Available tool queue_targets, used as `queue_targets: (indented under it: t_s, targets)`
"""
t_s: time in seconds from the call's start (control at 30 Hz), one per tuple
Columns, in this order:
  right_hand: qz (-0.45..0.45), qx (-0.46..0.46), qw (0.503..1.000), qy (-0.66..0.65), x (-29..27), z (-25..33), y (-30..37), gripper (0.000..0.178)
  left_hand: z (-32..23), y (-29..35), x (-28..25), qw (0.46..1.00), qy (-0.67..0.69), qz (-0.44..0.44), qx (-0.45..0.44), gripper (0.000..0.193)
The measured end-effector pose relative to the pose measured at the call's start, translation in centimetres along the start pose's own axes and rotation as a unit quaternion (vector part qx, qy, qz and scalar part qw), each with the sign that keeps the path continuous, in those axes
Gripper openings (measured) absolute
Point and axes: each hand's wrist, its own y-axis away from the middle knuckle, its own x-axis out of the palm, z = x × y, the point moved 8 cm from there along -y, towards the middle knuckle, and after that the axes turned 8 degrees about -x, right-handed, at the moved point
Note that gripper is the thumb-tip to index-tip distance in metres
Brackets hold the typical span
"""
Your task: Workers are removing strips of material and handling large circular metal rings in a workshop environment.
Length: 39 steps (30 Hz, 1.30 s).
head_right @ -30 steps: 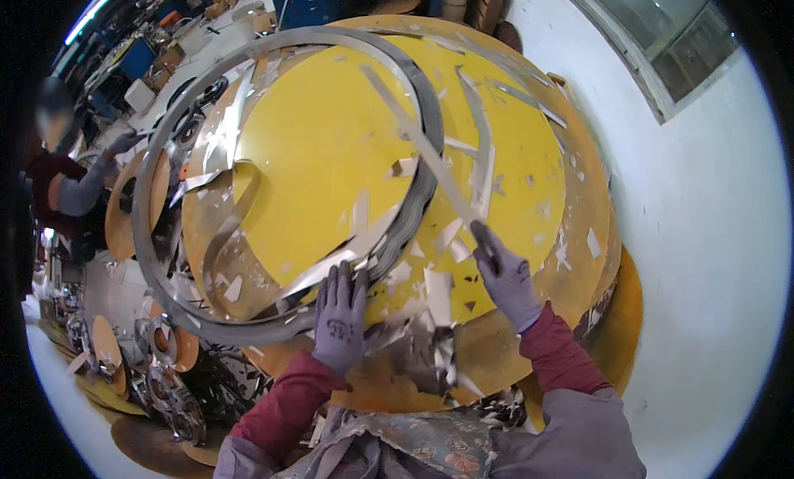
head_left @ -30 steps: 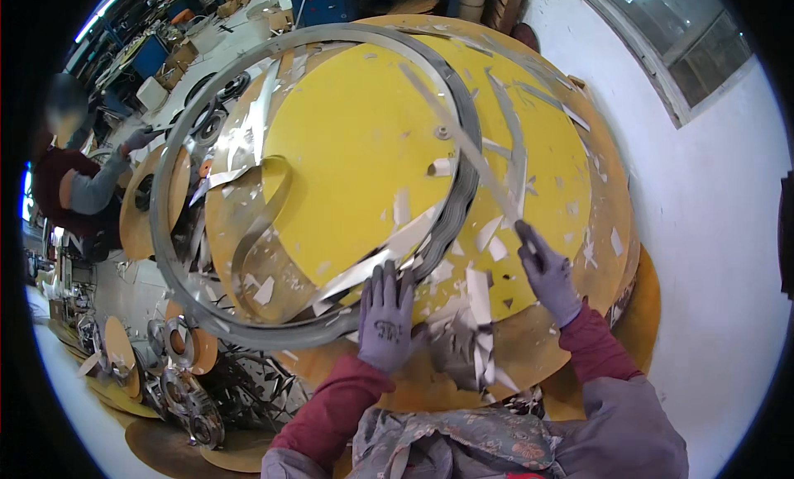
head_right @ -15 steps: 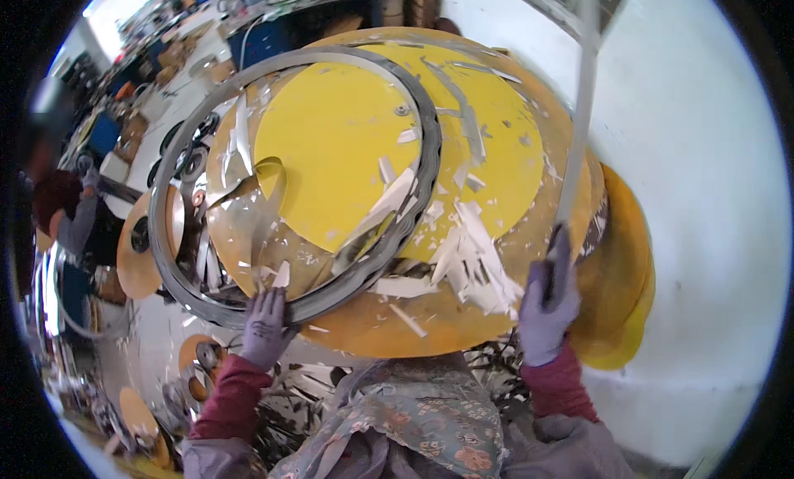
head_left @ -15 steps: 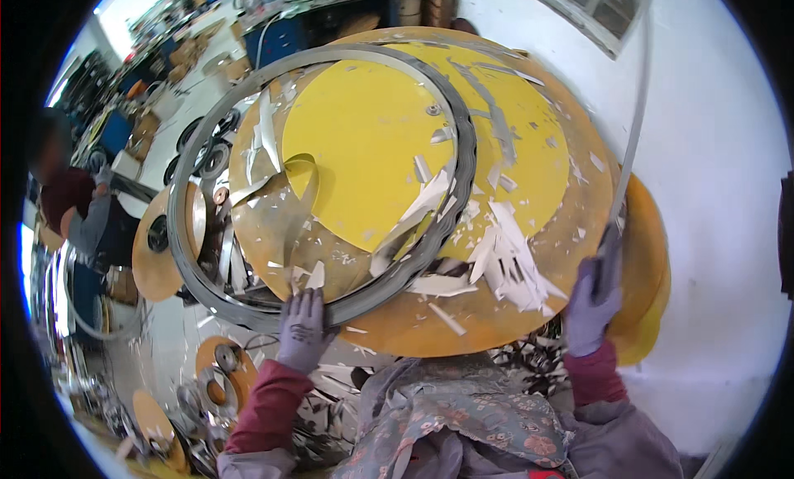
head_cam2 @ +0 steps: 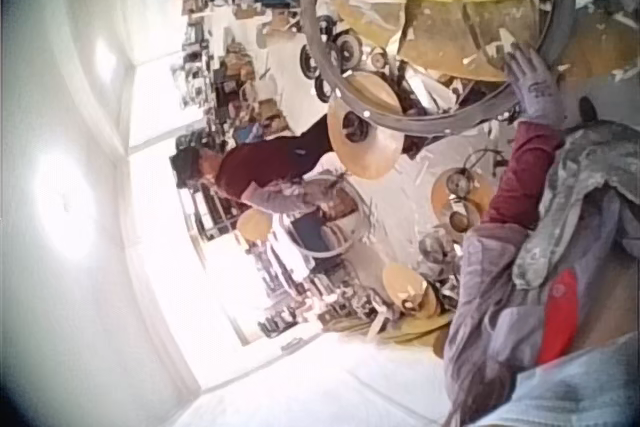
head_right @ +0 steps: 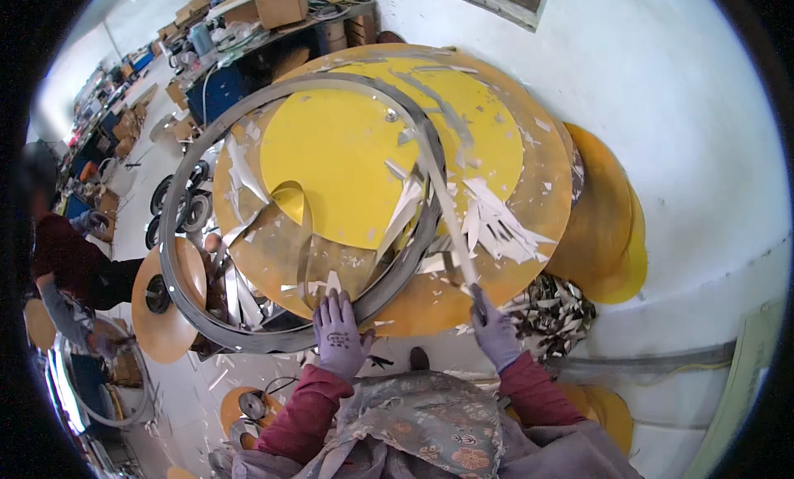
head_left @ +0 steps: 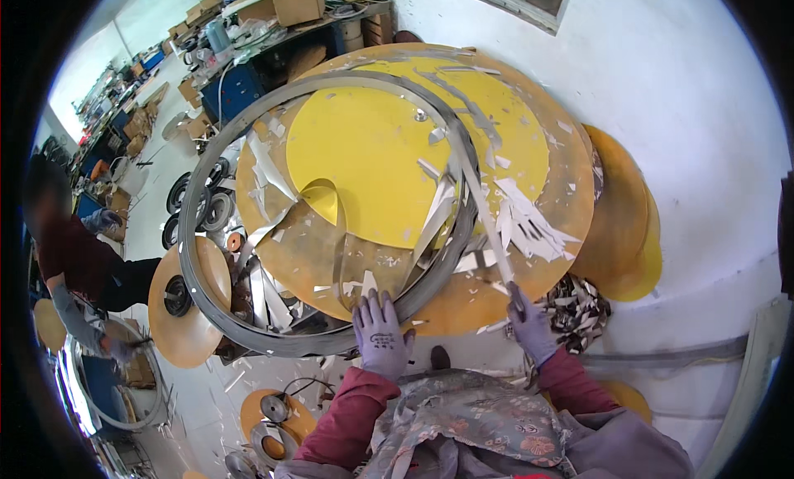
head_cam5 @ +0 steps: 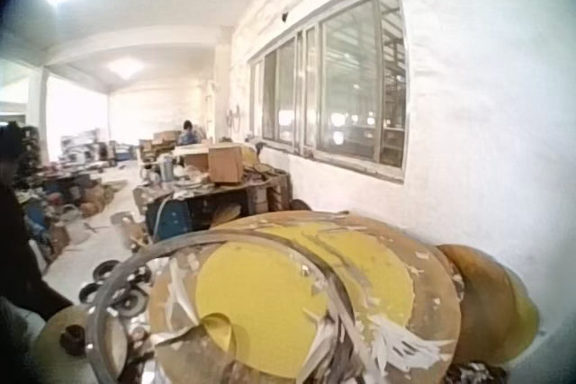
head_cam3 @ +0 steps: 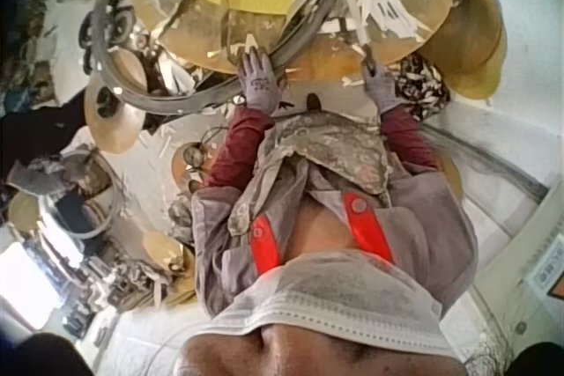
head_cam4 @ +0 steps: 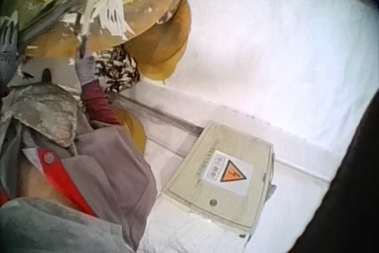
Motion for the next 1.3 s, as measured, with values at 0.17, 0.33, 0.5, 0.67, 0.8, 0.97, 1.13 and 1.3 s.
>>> queue_targets:
  t_s: [0.17, 0.33, 0.5, 0.67, 0.8, 0.97, 1.13, 1.3]
  targets:
    - [-0.063, 0.080, 0.993, -0.054, -7.3, 12.9, -6.3, 0.045, 5.1, 1.5, -3.8, 0.997, 0.058, -0.004, 0.047, 0.094]
    - [-0.284, 0.066, 0.957, -0.011, -3.3, 17.5, 3.8, 0.051, 9.1, 2.0, -4.7, 0.986, 0.099, -0.011, 0.136, 0.093]
    - [-0.167, 0.305, 0.933, -0.097, 4.4, 20.2, 7.2, 0.054, 10.9, 2.1, -1.8, 0.969, 0.059, 0.087, 0.223, 0.100]
    - [-0.226, 0.189, 0.956, 0.001, 1.6, 27.8, 6.4, 0.061, 11.4, 2.1, -2.3, 0.951, 0.060, 0.151, 0.262, 0.102]
    - [-0.072, 0.315, 0.946, -0.010, 10.5, 26.1, 14.6, 0.063, 10.3, -0.7, -3.9, 0.955, 0.080, 0.133, 0.254, 0.096]
    - [-0.187, 0.267, 0.942, -0.086, 1.1, 26.8, 6.9, 0.062, 12.4, -9.7, -5.5, 0.984, 0.111, 0.064, 0.127, 0.071]
    - [-0.088, 0.211, 0.970, 0.078, 7.5, 23.0, 9.0, 0.048, 9.4, -13.4, -3.0, 0.991, 0.040, 0.085, 0.098, 0.056]
    - [-0.227, 0.117, 0.966, -0.041, -6.0, 19.5, -3.4, 0.050, 11.9, -15.9, 2.0, 0.991, 0.019, 0.112, 0.076, 0.039]
